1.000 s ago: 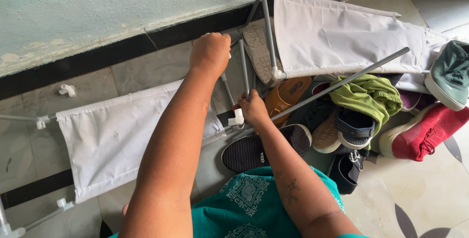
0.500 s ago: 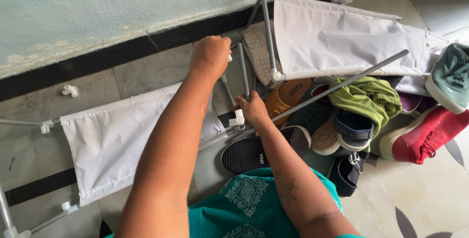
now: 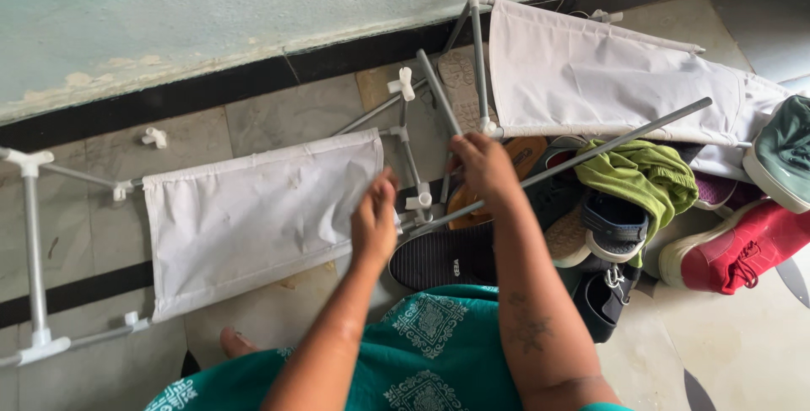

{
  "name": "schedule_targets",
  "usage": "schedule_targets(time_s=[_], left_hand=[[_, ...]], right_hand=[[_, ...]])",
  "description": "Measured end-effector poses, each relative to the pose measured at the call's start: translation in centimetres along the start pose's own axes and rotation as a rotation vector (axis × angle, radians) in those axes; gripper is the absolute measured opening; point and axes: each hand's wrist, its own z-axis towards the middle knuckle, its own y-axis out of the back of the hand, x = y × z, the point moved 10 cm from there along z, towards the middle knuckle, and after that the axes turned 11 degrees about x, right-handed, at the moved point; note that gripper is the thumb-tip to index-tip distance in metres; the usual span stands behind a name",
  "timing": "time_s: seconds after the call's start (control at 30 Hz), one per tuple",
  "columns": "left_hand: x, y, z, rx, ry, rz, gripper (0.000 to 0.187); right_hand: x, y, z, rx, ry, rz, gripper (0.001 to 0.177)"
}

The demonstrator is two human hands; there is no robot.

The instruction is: The person assembles a shoe rack by threading metal tubes through fabric shelves and inserting them into plastic connectors.

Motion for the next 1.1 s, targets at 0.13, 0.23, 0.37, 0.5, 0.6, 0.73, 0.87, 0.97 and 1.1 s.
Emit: schedule_targets(time_s=[0.13,0.23,0.37,0.5,0.6,0.73,0.87,0.97,1.1], left_hand=[[-1.3,-2.7,-3.7,0.086,-0.107,-0.173,0.052],[-3.8,-3.0,-4.0,0.082,-0.16,-0.166,0.053],[-5.0,-3.1,-3.8,0.021,-0.093,-0.045,0.045],[-5.8,-3.5,-4.5,0.062,-0.193,-0.156,0.038],[-4.9,-3.5,-4.4,0.072,-0.14,-0.257,0.036],[-4.2,-3.6,-3.8,0.055,-0.101,-0.249,0.033],[-3.6,-3.6,-3.6,0.053,-0.093,-0.3,0.033],[-3.4,-3.8,-3.4,0.079,-0.075,-0.333,0.033],[-3.5,-3.8,-3.3,0.093,-0.08,-0.34,0.032]], right_hand=[[1.9,3.2,-2.7,-0.029,0.162,0.208,0.034],[1.2,1.9,-2.7,0.093,0.226,0.64,0.026],[0.6,-0.7,-1.8,0.155,0.196,0.767,0.021],[0.1,-2.0,-1.1,0.124,0.122,0.7,0.02],[-0.2,-2.4,-0.6,0.105,0.067,0.609,0.023],[-0.5,-3.7,-0.3,0.147,-0.011,0.537,0.024],[-0.4,-4.2,-0.3,0.177,-0.029,0.436,0.025],[-0.2,-4.4,-0.5,0.177,-0.056,0.372,0.028],[0.2,-4.4,-0.8,0.177,-0.073,0.34,0.03]])
